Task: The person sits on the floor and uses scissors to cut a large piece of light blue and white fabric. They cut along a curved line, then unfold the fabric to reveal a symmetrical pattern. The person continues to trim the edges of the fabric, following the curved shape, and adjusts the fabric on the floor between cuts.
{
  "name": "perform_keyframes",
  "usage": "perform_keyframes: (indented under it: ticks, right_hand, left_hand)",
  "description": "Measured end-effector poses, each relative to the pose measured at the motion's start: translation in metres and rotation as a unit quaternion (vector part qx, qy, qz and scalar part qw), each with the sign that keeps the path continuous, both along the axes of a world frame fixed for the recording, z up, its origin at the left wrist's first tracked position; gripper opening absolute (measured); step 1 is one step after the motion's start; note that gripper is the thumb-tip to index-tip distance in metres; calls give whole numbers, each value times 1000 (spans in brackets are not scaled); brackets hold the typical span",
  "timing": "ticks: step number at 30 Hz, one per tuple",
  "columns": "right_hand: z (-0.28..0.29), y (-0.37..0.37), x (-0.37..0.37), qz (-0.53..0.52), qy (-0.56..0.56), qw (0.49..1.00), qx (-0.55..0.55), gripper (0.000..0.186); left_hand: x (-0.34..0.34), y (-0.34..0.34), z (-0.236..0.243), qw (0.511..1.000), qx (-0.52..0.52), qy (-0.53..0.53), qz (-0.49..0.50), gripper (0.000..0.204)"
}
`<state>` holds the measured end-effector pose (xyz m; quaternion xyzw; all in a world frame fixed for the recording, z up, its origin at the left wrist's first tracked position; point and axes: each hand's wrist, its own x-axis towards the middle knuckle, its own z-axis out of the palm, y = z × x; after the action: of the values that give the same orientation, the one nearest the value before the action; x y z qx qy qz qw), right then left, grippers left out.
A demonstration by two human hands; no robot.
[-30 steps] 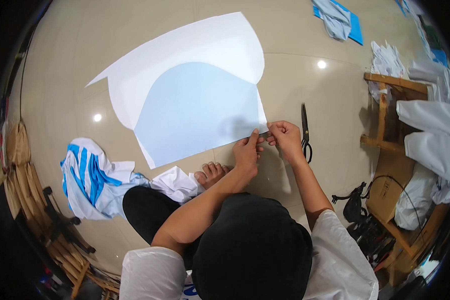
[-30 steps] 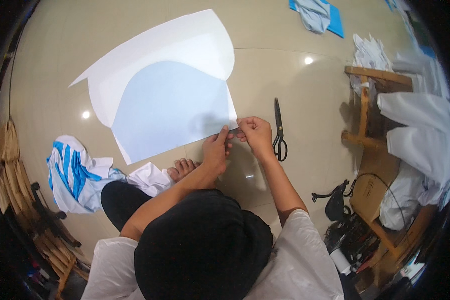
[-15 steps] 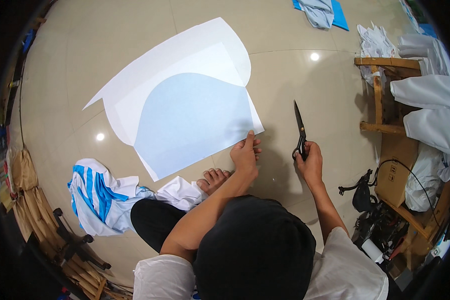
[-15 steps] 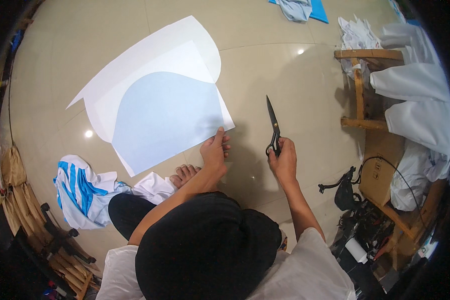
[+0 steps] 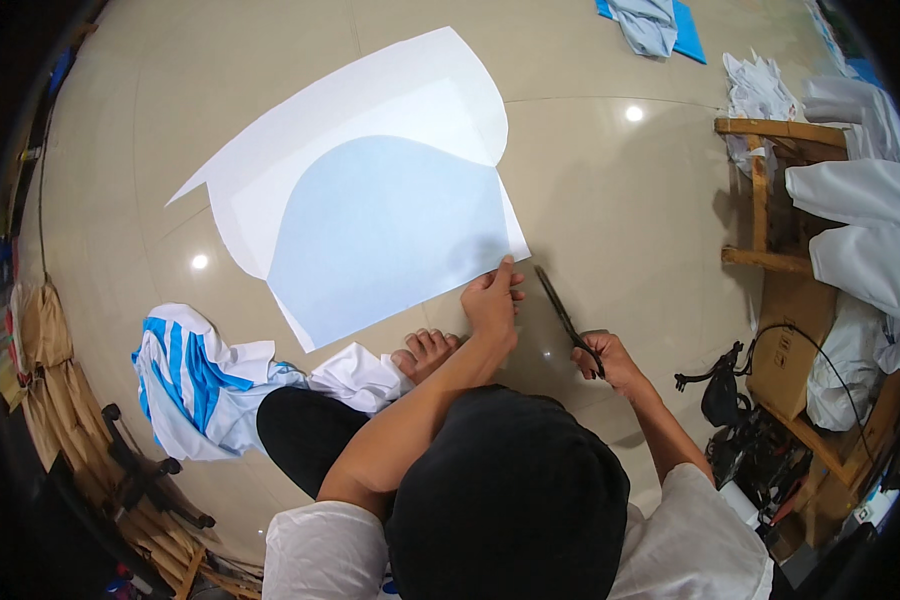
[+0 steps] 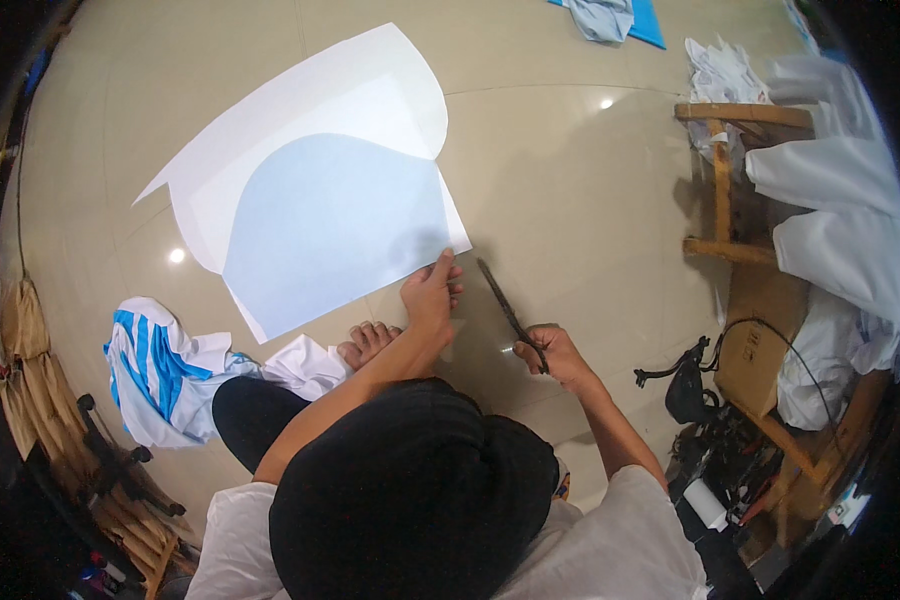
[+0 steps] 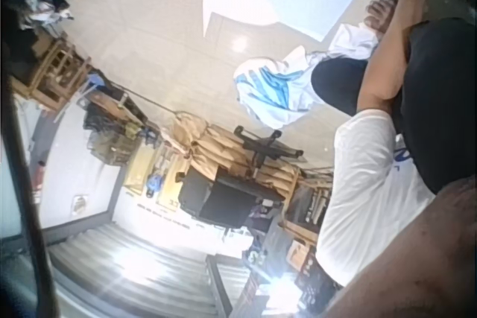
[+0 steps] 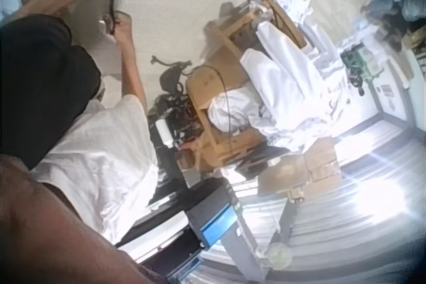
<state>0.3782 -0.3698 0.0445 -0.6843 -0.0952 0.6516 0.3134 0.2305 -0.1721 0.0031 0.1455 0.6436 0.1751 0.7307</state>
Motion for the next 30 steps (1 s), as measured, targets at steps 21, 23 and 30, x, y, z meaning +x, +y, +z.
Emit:
perform_keyframes:
  ticks: [21,23,30]
  right_hand:
    - [-1,72,-3,59,-24,998,-12,44]
    - [-2,70,-5,48,-21,999,-11,43]
    - [3,76,-11,35,-24,999,-29,42]
  left_hand:
    - [-1,-1,1,1000,1,-7,0,32]
    - [-1,0,2,1000,2,-10,-2,32]
    - [-3,0,4,1000,2,-17,2,32]
